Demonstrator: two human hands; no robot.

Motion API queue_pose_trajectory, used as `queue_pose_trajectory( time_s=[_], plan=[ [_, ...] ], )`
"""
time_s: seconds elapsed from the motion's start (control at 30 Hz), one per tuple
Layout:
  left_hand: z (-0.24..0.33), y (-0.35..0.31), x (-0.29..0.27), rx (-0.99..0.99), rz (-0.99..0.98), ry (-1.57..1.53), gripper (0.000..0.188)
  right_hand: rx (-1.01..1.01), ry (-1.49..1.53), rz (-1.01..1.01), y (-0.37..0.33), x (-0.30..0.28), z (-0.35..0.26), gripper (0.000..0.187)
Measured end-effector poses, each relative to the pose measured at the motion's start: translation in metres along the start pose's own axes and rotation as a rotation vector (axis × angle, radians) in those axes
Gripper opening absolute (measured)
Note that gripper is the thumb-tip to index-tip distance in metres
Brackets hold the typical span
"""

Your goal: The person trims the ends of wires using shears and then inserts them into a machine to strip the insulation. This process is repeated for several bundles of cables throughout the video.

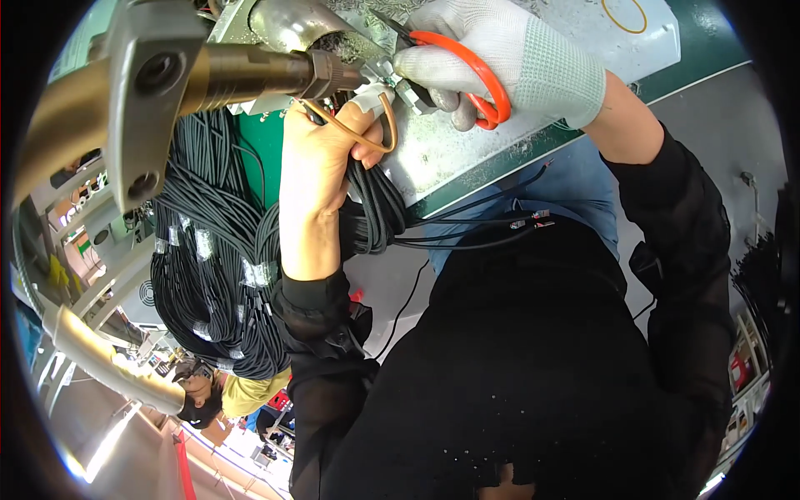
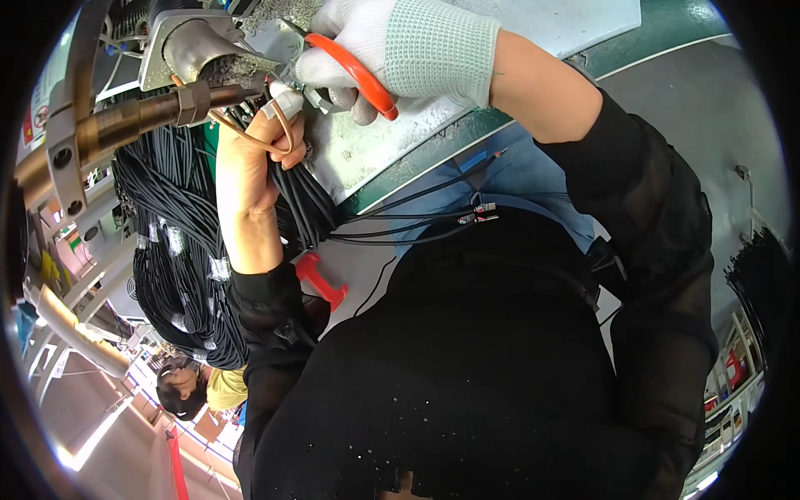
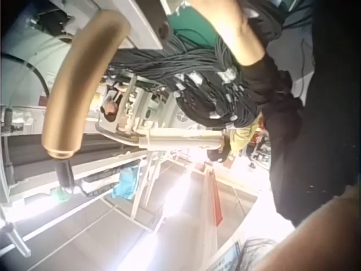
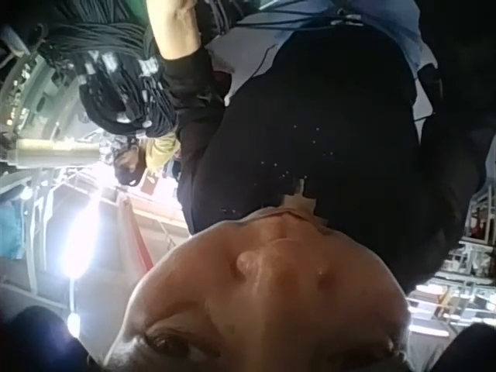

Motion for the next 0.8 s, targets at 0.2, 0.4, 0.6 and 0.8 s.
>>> queue_pose_trajectory(
  time_s=[0.2, 0.4, 0.6, 0.8],
  plan=[
    [0.006, -0.001, 0.003, 0.111, 0.028, 0.114, 0.009, 0.044, 0.011, 0.025, 0.001, -0.002, -0.001, 0.034],
    [0.009, -0.002, 0.002, 0.089, 0.064, 0.252, 0.011, 0.053, -0.022, 0.028, 0.002, -0.003, -0.003, 0.036],
    [0.010, -0.005, 0.003, 0.069, 0.129, 0.270, 0.013, 0.056, -0.029, -0.001, 0.002, -0.005, -0.005, 0.038],
    [0.012, -0.003, 0.003, 0.099, 0.065, 0.295, 0.012, -0.017, 0.006, -0.024, 0.003, -0.005, 0.000, 0.035]
  ],
)
Point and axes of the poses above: each hand's wrist, its own y-axis towards the middle knuckle, its own x-axis out of the palm, z = x × y, the point moved 3 cm from there along y, towards the middle knuckle, and after that the axes turned 3 degrees about z, right-handed, at the moved point
